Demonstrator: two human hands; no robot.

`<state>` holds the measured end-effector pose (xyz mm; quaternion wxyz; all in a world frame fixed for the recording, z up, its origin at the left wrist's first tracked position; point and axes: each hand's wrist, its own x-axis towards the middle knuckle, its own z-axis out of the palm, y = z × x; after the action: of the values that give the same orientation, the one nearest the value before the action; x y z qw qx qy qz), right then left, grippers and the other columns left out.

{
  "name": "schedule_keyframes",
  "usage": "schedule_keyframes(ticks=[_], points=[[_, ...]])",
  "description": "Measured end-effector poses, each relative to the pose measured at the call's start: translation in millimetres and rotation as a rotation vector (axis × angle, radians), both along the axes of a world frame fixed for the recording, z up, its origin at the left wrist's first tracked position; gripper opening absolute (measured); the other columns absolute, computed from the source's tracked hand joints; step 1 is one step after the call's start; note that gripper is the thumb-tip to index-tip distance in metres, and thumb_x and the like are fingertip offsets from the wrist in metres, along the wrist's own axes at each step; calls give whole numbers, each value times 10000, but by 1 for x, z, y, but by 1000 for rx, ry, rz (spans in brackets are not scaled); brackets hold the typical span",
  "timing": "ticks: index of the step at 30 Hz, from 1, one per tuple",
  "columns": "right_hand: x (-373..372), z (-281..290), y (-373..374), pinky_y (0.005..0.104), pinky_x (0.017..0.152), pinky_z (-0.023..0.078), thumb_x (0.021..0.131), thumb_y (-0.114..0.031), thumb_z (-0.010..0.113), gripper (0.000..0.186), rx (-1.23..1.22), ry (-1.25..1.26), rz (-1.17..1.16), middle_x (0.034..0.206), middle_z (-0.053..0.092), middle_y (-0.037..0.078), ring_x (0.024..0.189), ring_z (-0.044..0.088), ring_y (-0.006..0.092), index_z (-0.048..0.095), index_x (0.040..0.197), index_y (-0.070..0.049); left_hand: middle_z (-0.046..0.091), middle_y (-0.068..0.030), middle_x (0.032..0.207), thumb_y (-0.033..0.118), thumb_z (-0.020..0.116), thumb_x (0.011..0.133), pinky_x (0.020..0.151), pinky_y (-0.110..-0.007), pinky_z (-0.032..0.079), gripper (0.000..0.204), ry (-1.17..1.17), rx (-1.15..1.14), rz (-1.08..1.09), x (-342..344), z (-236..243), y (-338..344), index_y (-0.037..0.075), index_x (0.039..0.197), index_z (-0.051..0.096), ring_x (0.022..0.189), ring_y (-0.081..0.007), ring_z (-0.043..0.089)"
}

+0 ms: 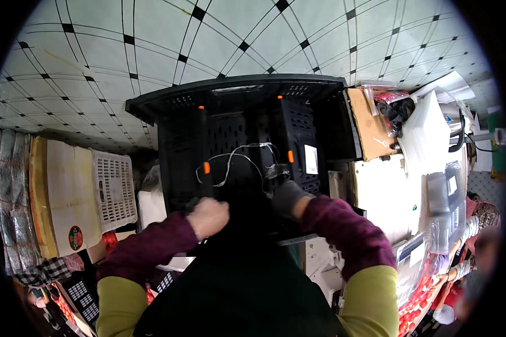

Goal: The person picks red tomatoes from a large pile on a table and places them into clear plastic containers. They weigh the filled containers on a digital scale, then move them into a black crate. The person repeats this process, handling tomatoes one by one or in small groups.

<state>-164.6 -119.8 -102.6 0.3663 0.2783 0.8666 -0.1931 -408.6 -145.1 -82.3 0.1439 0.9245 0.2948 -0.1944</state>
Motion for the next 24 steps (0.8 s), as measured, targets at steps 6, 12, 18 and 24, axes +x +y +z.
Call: schedule_keyframes(ticks=[6,12,18,24], points=[[129,63,-15,388,599,521,872,-323,535,251,196,-52,-521,735,680,75,713,680,266,720,824,-160,654,-103,815,115,615,721,504,-412,527,177,373,-85,84,-102,124,39,61,871,691,630,-282,668],[39,70,0,426,539,476,800,-258,605,170,350,594,-419,718,628,110,646,628,307,626,750,-97,527,-67,705,237,657,780,449,-389,471,218,-381,95,29,-12,111,47,100,859,506,550,-271,602],[105,66,-9,413,608,497,790,-338,647,236,200,120,-509,731,648,124,685,643,321,673,789,-103,635,-123,782,256,601,840,539,-456,496,183,50,-98,169,-108,65,53,107,907,519,659,-323,645],[75,79,-39,467,640,473,861,-344,568,280,364,513,-1013,773,626,176,755,611,386,613,798,-75,658,-141,882,296,535,946,674,-357,511,265,-739,-345,745,-52,77,73,44,1026,560,803,-304,666]])
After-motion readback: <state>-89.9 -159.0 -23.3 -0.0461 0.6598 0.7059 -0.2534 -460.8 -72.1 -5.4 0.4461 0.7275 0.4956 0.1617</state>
